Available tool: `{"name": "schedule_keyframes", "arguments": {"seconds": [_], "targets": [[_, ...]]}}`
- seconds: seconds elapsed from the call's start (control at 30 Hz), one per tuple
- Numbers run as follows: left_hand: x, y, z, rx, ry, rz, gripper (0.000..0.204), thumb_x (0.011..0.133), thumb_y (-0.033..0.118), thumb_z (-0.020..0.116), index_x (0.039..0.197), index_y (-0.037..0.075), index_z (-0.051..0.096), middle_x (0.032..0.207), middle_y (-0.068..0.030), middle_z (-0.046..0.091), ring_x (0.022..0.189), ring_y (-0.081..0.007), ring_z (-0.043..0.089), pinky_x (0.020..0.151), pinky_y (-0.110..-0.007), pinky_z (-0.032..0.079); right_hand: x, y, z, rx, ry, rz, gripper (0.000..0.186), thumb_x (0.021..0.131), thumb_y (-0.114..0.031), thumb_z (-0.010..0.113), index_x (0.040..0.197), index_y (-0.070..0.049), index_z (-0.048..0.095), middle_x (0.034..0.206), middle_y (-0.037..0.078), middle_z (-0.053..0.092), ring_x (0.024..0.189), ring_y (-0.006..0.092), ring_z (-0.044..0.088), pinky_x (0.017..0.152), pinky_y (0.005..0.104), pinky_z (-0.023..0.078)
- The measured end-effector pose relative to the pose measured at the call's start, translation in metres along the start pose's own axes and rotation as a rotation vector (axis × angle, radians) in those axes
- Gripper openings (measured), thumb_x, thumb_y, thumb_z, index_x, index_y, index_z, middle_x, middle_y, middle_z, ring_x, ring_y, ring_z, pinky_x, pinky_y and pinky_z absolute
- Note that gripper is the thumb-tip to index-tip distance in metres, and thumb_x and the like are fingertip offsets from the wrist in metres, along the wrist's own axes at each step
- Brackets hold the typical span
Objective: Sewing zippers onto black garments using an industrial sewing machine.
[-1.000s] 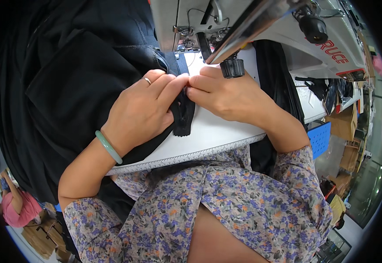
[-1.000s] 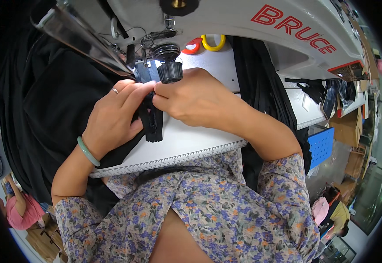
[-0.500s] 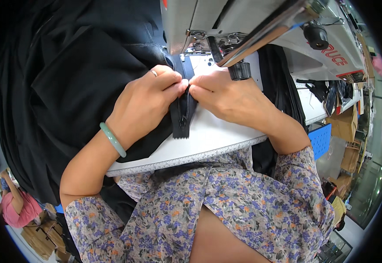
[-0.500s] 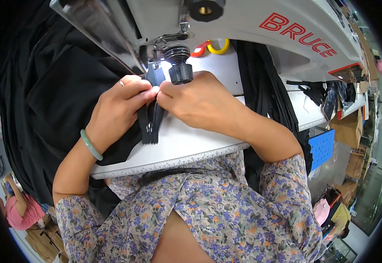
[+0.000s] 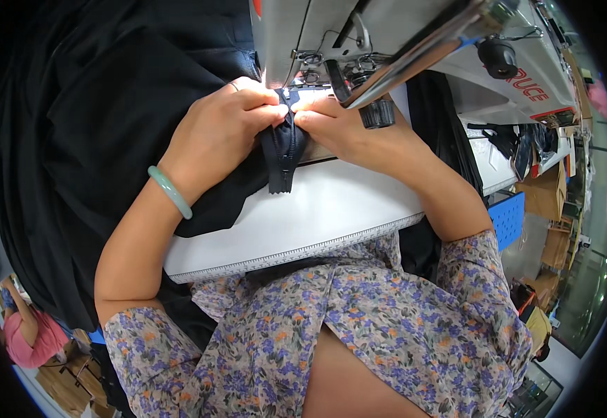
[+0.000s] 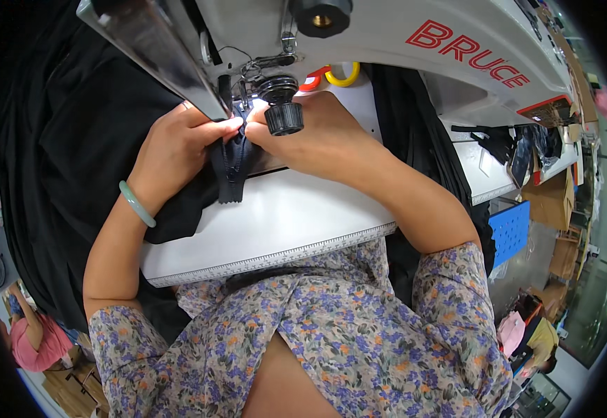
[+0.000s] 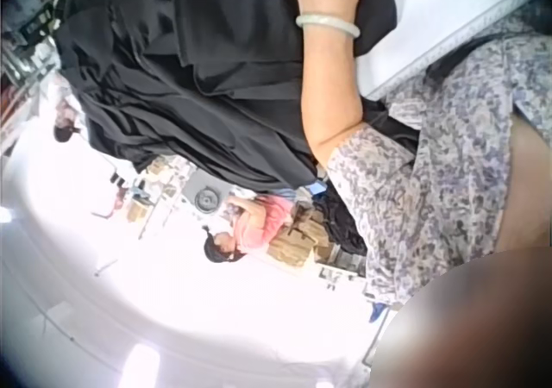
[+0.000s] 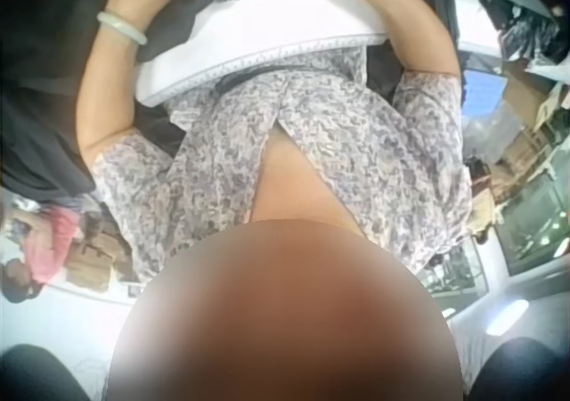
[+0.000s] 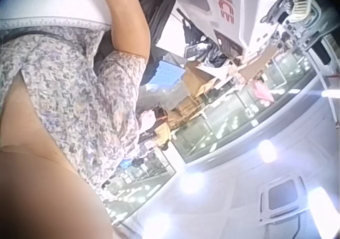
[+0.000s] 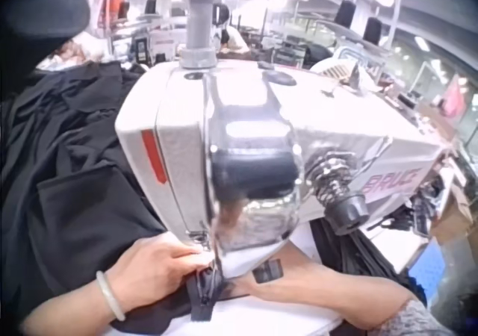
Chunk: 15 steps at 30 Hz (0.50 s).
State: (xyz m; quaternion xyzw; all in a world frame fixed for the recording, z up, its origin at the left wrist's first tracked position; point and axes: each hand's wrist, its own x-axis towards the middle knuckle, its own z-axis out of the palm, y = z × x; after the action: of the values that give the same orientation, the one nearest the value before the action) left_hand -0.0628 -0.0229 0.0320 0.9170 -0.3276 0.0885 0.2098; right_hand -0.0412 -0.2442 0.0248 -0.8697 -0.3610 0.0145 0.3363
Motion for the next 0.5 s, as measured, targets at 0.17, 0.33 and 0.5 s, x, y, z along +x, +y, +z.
{"name": "schedule_keyframes", "arguments": {"seconds": [0.17, 0.33, 0.5], "targets": [[0.002, -0.005, 0.0, -0.033, 0.034, 0.042, 0.017, 0.076, 0.003, 0.063, 0.089, 0.009, 0.071, 0.093, -0.0023, 0.067, 0.09, -0.0214, 0.062, 0.076, -0.032, 0.053, 0.0, 0.0, -0.005, -0.293, -0.01, -0.2, 0.022, 0.084, -0.028, 0.055, 0.079, -0.008, 0.061, 0.07, 0.008, 0.061, 0.068, 0.03, 0.059, 0.064, 0.0366, 0.047], [0.008, -0.012, -0.001, 0.009, -0.002, 0.048, 0.014, 0.077, 0.006, 0.065, 0.089, 0.007, 0.071, 0.087, -0.0046, 0.067, 0.085, -0.0235, 0.063, 0.076, -0.033, 0.053, -0.001, 0.002, 0.002, 0.067, -0.047, 0.14, 0.024, 0.084, -0.031, 0.058, 0.082, -0.009, 0.065, 0.07, 0.009, 0.063, 0.068, 0.0293, 0.06, 0.065, 0.0338, 0.048], [0.013, -0.019, -0.004, 0.11, -0.047, -0.001, 0.01, 0.08, 0.011, 0.066, 0.087, 0.007, 0.071, 0.08, -0.0065, 0.064, 0.083, -0.0241, 0.062, 0.075, -0.034, 0.052, 0.005, 0.01, 0.009, 0.091, 0.045, 0.14, 0.026, 0.081, -0.032, 0.064, 0.084, -0.006, 0.067, 0.068, 0.011, 0.063, 0.065, 0.0258, 0.06, 0.065, 0.0307, 0.047]]}}
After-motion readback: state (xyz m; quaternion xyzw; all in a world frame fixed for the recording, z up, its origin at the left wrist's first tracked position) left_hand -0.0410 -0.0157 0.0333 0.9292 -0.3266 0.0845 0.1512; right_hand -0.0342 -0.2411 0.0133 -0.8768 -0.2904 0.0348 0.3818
